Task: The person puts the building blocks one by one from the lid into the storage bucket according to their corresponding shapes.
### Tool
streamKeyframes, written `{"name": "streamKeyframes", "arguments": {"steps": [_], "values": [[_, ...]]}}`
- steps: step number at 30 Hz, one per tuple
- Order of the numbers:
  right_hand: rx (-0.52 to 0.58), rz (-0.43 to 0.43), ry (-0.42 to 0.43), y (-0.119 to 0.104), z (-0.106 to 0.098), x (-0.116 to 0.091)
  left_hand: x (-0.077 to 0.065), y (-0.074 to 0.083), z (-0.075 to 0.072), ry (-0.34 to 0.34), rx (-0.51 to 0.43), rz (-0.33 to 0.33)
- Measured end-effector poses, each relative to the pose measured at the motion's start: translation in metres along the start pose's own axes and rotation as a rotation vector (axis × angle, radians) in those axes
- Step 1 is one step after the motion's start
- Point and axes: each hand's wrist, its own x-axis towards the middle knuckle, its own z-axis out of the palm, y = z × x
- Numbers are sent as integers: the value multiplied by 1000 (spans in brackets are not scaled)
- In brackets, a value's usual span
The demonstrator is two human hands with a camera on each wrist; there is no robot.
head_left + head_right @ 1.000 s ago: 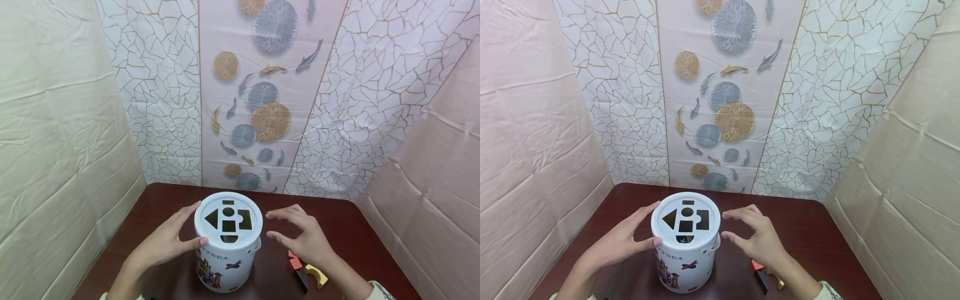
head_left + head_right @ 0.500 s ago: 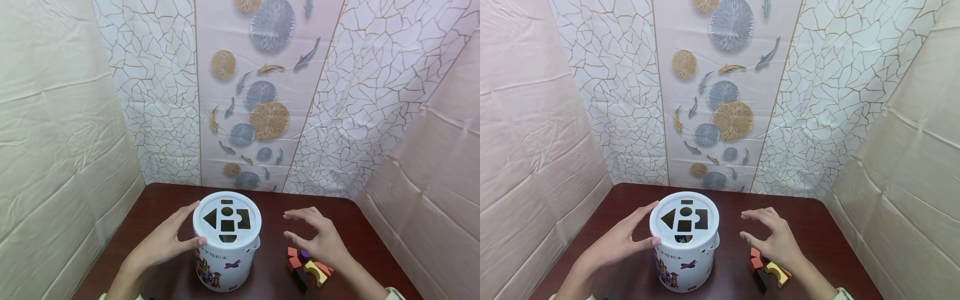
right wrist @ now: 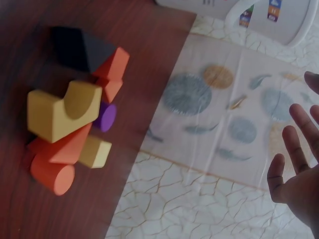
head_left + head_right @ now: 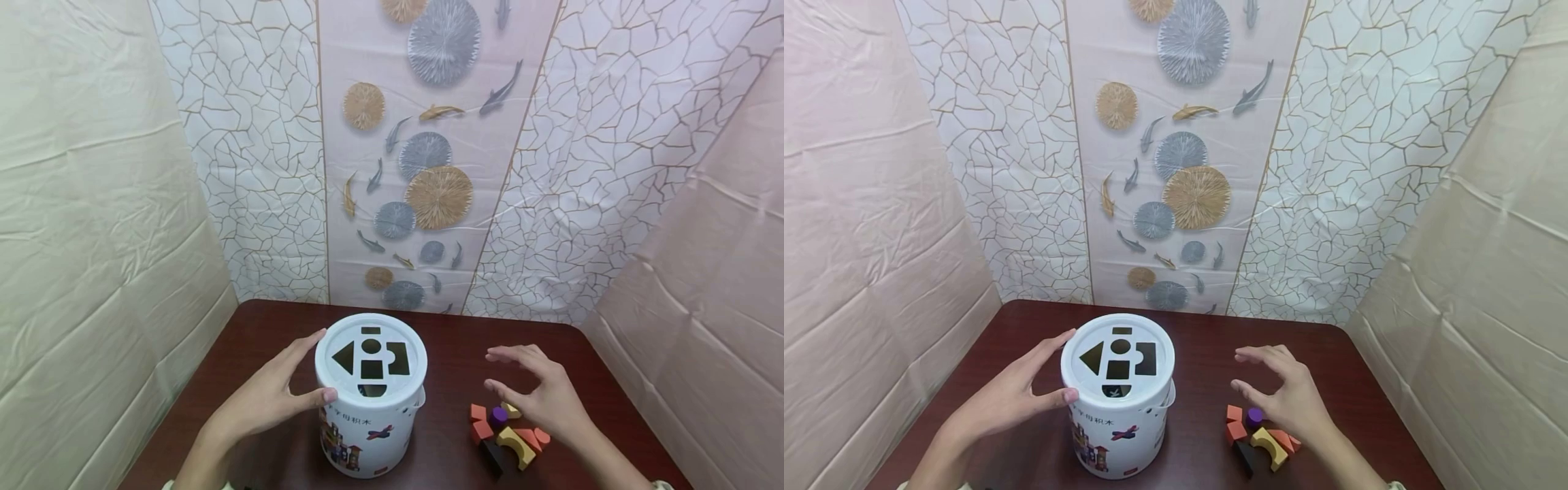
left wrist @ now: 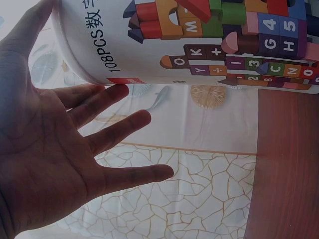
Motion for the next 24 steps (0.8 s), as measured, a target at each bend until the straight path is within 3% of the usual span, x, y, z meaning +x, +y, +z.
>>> {"name": "streamKeyframes", "arguments": {"steps": [10,24], "values": [[-86,76,4,24,-8,-22,-1,-2,2,-3,-5,-30],[-140,194,-10,62,-16,-45,0,-2,0,10,6,0]]}}
